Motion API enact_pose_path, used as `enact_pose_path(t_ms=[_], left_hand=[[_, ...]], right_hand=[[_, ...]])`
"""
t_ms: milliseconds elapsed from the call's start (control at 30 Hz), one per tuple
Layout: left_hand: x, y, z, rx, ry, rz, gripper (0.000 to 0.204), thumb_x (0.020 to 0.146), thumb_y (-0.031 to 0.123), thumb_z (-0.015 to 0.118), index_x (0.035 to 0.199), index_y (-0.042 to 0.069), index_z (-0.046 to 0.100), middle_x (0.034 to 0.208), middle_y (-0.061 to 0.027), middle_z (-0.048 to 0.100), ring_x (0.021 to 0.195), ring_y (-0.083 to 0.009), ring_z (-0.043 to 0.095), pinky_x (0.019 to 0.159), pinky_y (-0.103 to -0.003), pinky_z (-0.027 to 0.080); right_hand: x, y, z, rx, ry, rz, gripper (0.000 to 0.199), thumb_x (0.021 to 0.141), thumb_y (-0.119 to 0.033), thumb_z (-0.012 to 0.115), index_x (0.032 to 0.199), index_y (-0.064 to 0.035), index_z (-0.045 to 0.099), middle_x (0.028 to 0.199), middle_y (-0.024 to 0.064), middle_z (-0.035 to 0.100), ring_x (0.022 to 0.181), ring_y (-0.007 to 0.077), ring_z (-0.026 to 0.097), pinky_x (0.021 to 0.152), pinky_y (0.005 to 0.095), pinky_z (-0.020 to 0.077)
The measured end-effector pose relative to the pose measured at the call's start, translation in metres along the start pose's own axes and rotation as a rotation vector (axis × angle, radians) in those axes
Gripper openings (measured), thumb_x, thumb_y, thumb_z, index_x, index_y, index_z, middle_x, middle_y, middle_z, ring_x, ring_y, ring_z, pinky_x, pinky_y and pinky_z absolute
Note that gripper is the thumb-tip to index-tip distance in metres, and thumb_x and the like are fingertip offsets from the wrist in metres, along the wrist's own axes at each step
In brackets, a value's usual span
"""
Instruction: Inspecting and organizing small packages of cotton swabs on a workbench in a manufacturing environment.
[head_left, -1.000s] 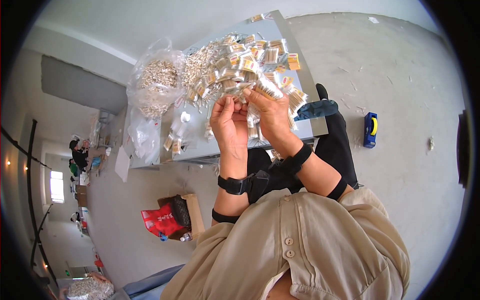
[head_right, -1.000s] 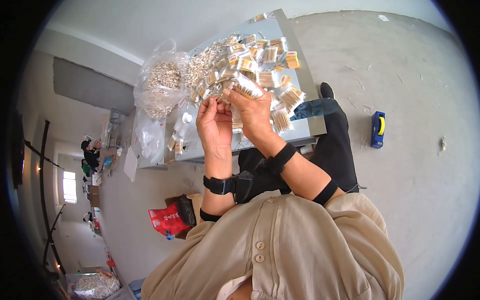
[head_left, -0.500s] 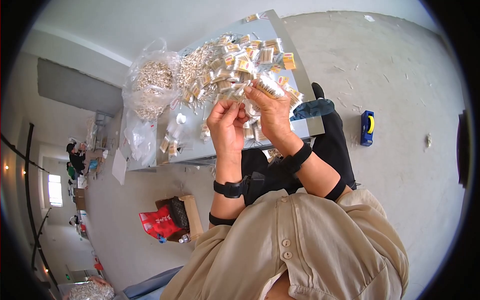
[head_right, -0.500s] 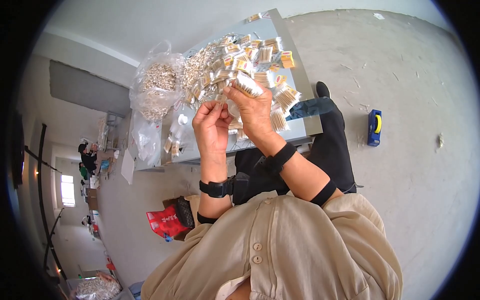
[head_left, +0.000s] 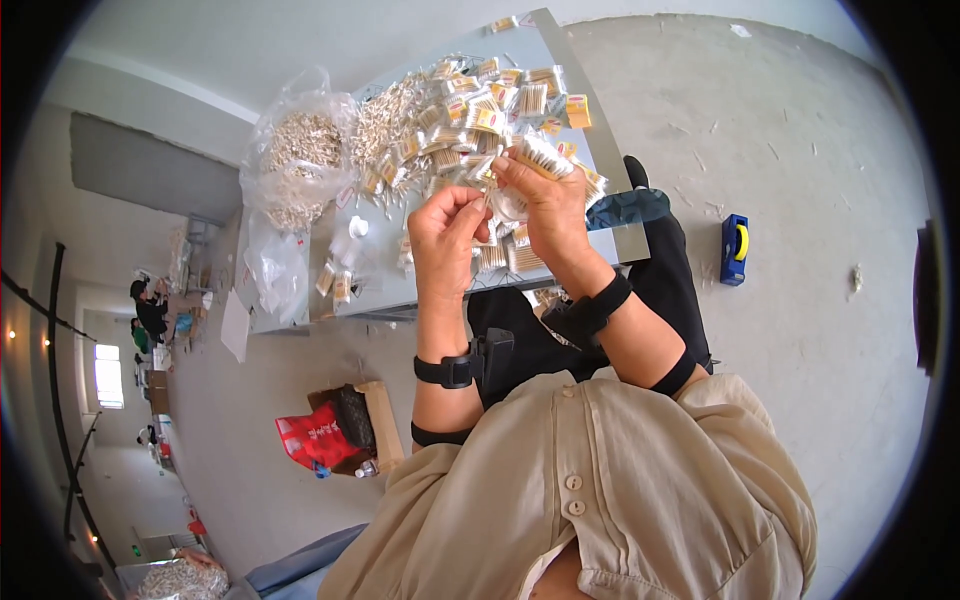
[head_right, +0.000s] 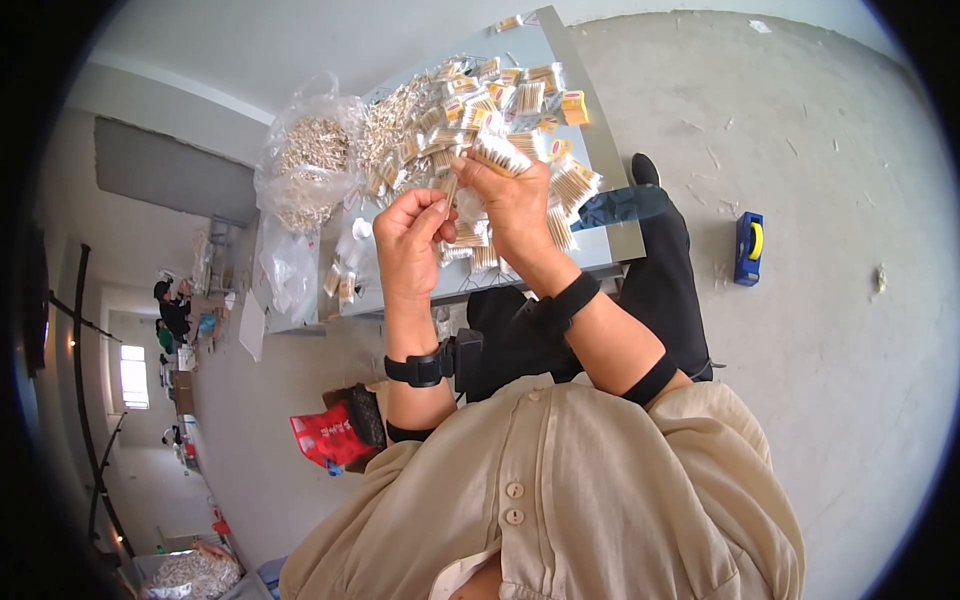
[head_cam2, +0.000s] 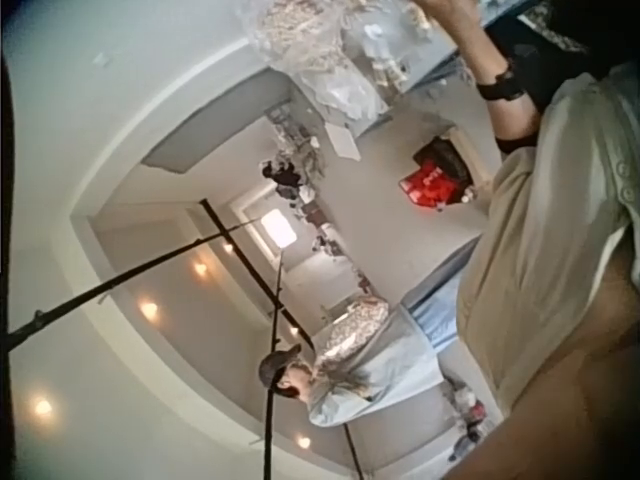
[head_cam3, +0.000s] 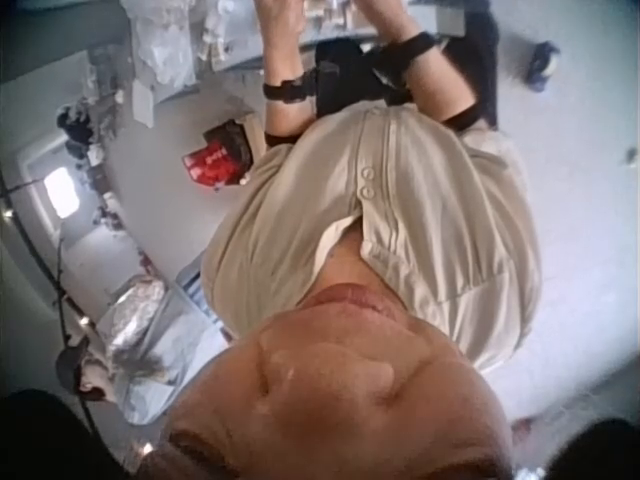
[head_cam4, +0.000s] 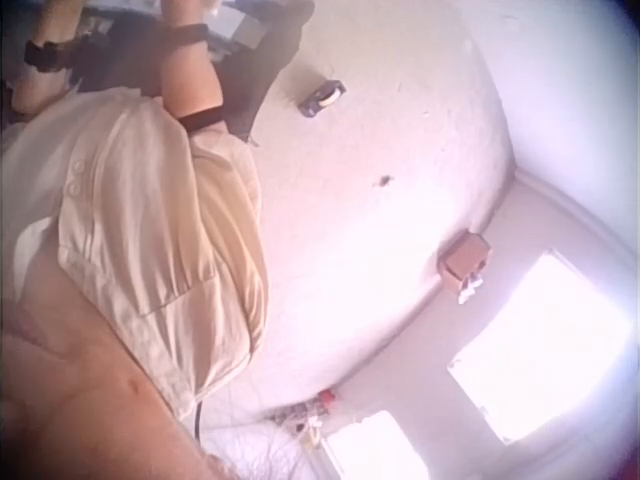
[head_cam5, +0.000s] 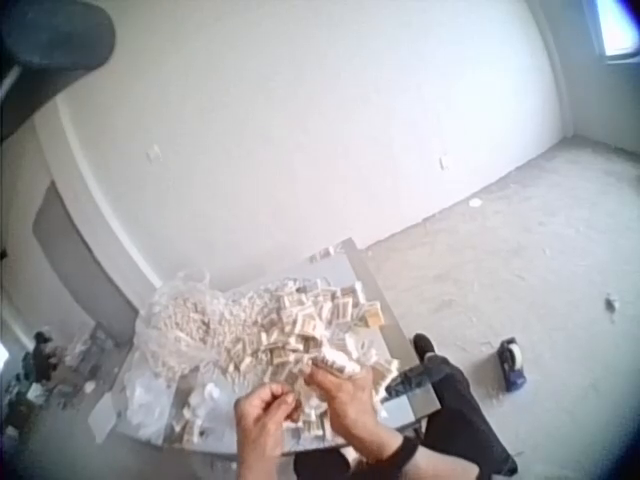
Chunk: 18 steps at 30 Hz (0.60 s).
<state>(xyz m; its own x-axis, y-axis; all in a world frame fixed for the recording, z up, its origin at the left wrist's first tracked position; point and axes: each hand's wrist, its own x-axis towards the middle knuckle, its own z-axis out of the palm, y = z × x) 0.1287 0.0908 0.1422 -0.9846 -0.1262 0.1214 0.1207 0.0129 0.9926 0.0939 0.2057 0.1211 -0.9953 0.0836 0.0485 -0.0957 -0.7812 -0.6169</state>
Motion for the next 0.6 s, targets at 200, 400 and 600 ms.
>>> enact_pose_path(t_ms=[200,400,600], left_hand=[[0.0,0.002,-0.004,0.012,-0.071,-0.103,0.005,0.08,0.002,0.055,0.077,-0.002,0.058,0.065,-0.0052,0.055,0.049,-0.0079,0.046,0.047,-0.022,0.039],[-0.001,-0.001,-0.006,-0.036,-0.086,-0.179,0.006,0.079,0.001,0.055,0.076,-0.002,0.058,0.064,-0.0053,0.055,0.046,-0.0081,0.045,0.045,-0.023,0.038],[0.005,0.001,-0.004,0.016,-0.057,-0.108,0.01,0.079,0.005,0.063,0.073,-0.003,0.061,0.062,-0.0025,0.056,0.045,-0.0045,0.043,0.042,-0.019,0.031]], right_hand=[[0.004,0.003,-0.004,0.034,-0.009,0.083,0.013,0.071,0.003,0.068,0.083,0.0013,0.063,0.071,0.0043,0.061,0.06,0.0122,0.055,0.058,0.0256,0.0437],[0.003,0.002,-0.008,-0.047,-0.056,0.076,0.005,0.07,0.003,0.066,0.075,0.0018,0.063,0.066,0.0045,0.06,0.059,0.0115,0.054,0.056,0.025,0.0414],[0.005,0.011,-0.014,-0.049,-0.058,0.162,0.004,0.071,0.001,0.065,0.069,0.0035,0.063,0.064,0.0053,0.059,0.057,0.0113,0.052,0.054,0.0253,0.0398]])
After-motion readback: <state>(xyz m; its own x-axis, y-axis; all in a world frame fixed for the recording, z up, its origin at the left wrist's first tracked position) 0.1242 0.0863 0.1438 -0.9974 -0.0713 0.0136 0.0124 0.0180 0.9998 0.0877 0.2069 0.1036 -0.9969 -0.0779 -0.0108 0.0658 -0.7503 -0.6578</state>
